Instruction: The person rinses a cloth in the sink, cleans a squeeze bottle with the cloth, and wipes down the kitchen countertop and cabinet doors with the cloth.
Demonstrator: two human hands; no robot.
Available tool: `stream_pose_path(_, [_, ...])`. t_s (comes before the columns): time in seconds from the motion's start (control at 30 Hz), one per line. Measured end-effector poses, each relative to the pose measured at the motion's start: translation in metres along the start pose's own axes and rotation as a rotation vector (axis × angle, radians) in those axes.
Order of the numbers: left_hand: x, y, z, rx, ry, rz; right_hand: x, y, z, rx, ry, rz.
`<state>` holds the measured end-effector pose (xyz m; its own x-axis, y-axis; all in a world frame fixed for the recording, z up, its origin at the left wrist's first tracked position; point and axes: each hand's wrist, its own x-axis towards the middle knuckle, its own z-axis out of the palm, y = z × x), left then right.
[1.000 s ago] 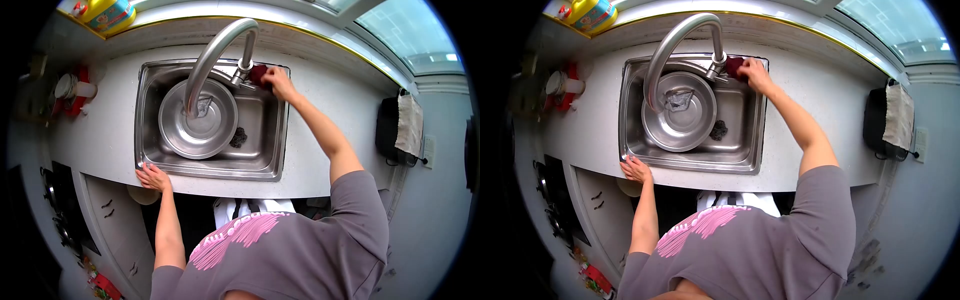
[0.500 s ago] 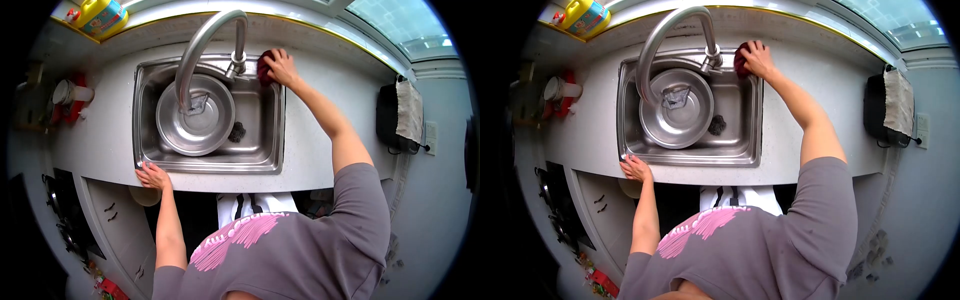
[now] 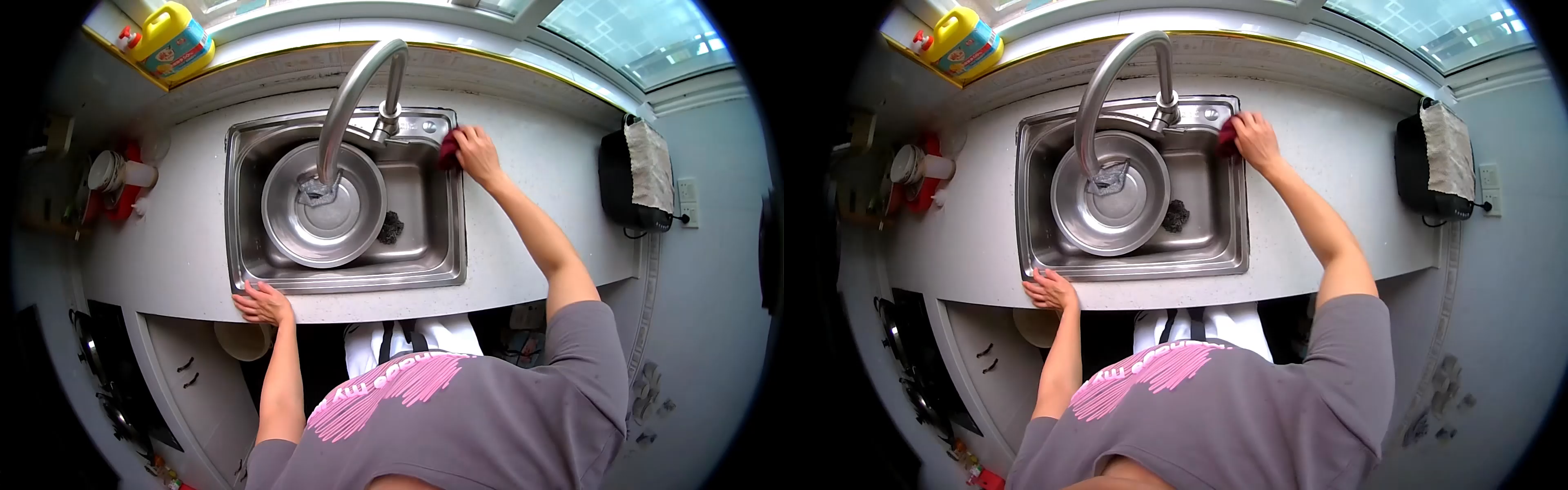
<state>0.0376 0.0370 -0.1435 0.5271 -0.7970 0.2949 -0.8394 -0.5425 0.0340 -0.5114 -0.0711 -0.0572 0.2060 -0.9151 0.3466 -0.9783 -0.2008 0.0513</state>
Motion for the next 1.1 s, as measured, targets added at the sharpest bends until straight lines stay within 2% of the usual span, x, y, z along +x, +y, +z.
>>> stream_pose_path(0.03, [0.001, 0.0, 0.0, 0.003, -0.017, 0.015, 0.019, -0.005, 0.005, 0.012, 0.123, -0.054])
stream_pose_path(0.1, [0.001, -0.002, 0.0, -0.037, -0.005, 0.018, 0.042, -0.015, 0.018, -0.057, 0.027, -0.161])
stream_pose_path(0.23, [0.001, 0.002, -0.007, -0.015, -0.022, 0.035, 0.049, -0.014, 0.041, -0.004, -0.039, 0.058])
stream_pose_path(0.27, [0.001, -0.001, -0.003, -0.027, -0.038, 0.033, 0.048, -0.017, 0.039, -0.055, -0.058, 0.069])
stream_pose_path(0.37, [0.001, -0.003, -0.005, -0.065, -0.04, 0.064, 0.042, -0.017, 0.043, -0.241, -0.194, 0.272])
stream_pose_path(0.5, [-0.002, -0.011, 0.0, -0.137, -0.055, 0.081, 0.049, -0.036, 0.036, -0.384, -0.455, 0.336])
stream_pose_path(0.57, [0.002, -0.013, -0.004, -0.21, -0.193, 0.04, 0.044, -0.051, 0.021, -0.452, -0.558, 0.29])
stream_pose_path(0.6, [0.005, -0.018, -0.007, -0.278, -0.262, 0.022, 0.028, -0.055, 0.019, -0.44, -0.521, 0.249])
stream_pose_path(0.67, [0.011, -0.028, -0.025, -0.39, -0.344, 0.005, -0.006, -0.081, -0.014, -0.374, -0.562, 0.234])
stream_pose_path(0.77, [0.025, -0.068, -0.032, -0.956, -0.36, 0.059, -0.078, -0.132, -0.04, -0.291, -0.609, 0.222])
stream_pose_path(0.83, [0.039, -0.077, -0.038, -0.932, -0.246, 0.061, -0.125, -0.175, -0.063, -0.179, -0.614, 0.287])
stream_pose_path(0.87, [0.05, -0.083, -0.032, -0.879, -0.194, 0.106, -0.144, -0.199, -0.071, -0.055, -0.617, 0.388])
stream_pose_path(0.9, [0.062, -0.088, -0.027, -0.822, -0.136, 0.145, -0.156, -0.22, -0.07, 0.103, -0.681, 0.605])
stream_pose_path(0.93, [0.072, -0.086, -0.025, -0.828, -0.094, 0.164, -0.144, -0.239, -0.08, 0.163, -0.658, 0.699])
stream_pose_path(0.97, [0.082, -0.083, -0.023, -0.826, -0.05, 0.177, -0.134, -0.257, -0.079, 0.146, -0.611, 0.645])
stream_pose_path(1.03, [0.093, -0.082, -0.004, -0.78, -0.039, 0.204, -0.097, -0.305, -0.068, 0.315, -0.618, 0.555])
stream_pose_path(1.1, [0.093, -0.078, 0.003, -0.571, -0.047, 0.199, -0.054, -0.368, -0.051, 0.529, -0.564, 0.389])
